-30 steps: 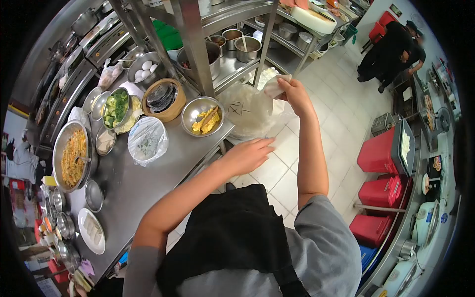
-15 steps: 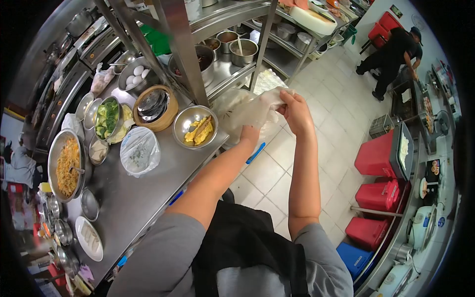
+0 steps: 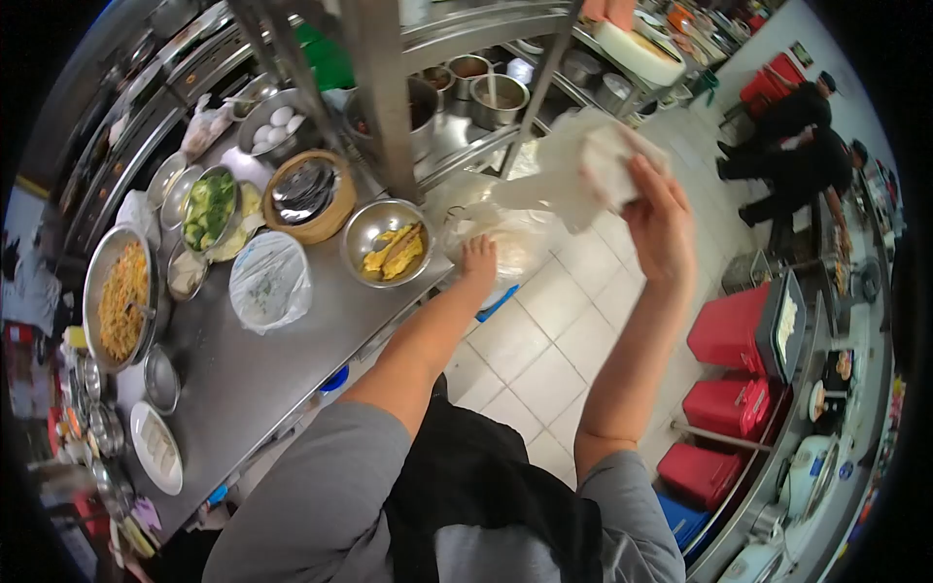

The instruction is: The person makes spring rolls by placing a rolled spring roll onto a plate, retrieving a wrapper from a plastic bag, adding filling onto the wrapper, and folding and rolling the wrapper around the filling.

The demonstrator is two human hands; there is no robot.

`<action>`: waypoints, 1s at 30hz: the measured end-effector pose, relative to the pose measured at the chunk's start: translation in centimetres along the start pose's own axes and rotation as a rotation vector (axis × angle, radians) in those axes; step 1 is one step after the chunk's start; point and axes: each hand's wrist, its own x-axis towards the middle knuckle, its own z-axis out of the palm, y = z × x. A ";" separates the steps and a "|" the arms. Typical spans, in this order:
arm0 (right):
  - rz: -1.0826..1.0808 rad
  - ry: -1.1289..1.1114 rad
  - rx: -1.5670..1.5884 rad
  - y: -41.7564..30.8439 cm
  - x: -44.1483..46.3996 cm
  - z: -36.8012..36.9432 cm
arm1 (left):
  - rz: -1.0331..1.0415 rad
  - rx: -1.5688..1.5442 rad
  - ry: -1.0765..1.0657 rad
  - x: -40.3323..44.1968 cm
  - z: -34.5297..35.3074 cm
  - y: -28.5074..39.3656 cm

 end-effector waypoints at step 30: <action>0.302 -1.056 -0.328 24.5 -20.0 42.5 | -0.600 -1.887 1.381 -64.3 -4.2 -23.6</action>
